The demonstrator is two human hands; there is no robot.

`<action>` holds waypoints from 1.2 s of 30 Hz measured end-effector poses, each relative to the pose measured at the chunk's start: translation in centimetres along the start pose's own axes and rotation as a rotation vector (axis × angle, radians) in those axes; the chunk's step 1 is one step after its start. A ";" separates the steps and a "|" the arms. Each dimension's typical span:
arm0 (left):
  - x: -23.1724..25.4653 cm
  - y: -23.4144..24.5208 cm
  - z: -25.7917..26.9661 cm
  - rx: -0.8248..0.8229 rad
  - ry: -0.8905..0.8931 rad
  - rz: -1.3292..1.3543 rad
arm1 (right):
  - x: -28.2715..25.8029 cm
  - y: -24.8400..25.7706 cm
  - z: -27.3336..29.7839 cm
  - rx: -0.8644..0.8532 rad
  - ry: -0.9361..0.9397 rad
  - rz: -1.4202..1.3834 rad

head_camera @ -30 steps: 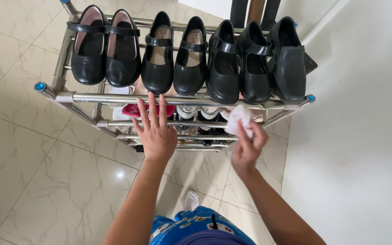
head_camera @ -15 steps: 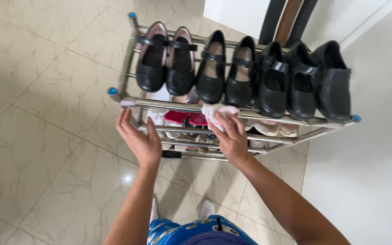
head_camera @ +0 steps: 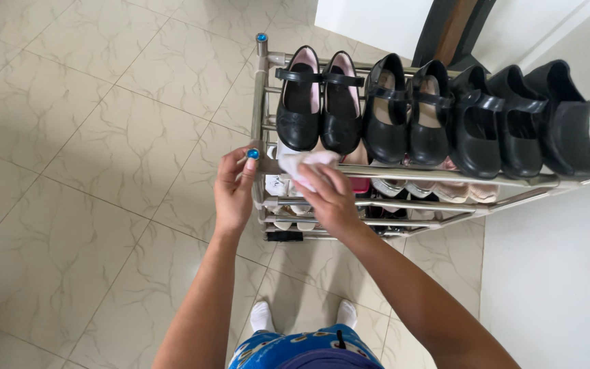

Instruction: The person wipes the metal bars of a multi-tier shoe rack using a cloth. They systematically clean the horizontal bars and vertical supports across multiple levels while shoes remain on the rack.

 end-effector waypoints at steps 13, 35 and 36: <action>0.7 1.8 -1.8 -0.097 0.156 0.113 | -6.9 -0.7 -2.3 0.007 -0.238 -0.092; 1.2 2.2 -2.6 -0.117 0.206 0.086 | -2.7 0.0 -13.0 -0.637 -0.709 -0.403; 1.2 2.2 -2.6 -0.120 0.202 0.106 | -2.7 0.4 -12.9 -0.674 -0.741 -0.390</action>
Point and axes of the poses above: each hand's wrist, its own z-axis away from the middle knuckle, its own y-axis out of the back of the hand, x = y × z, the point moved 1 cm from there along -z, towards the middle knuckle, and after that the axes turned 10 degrees about -y, right-handed, at the moved point
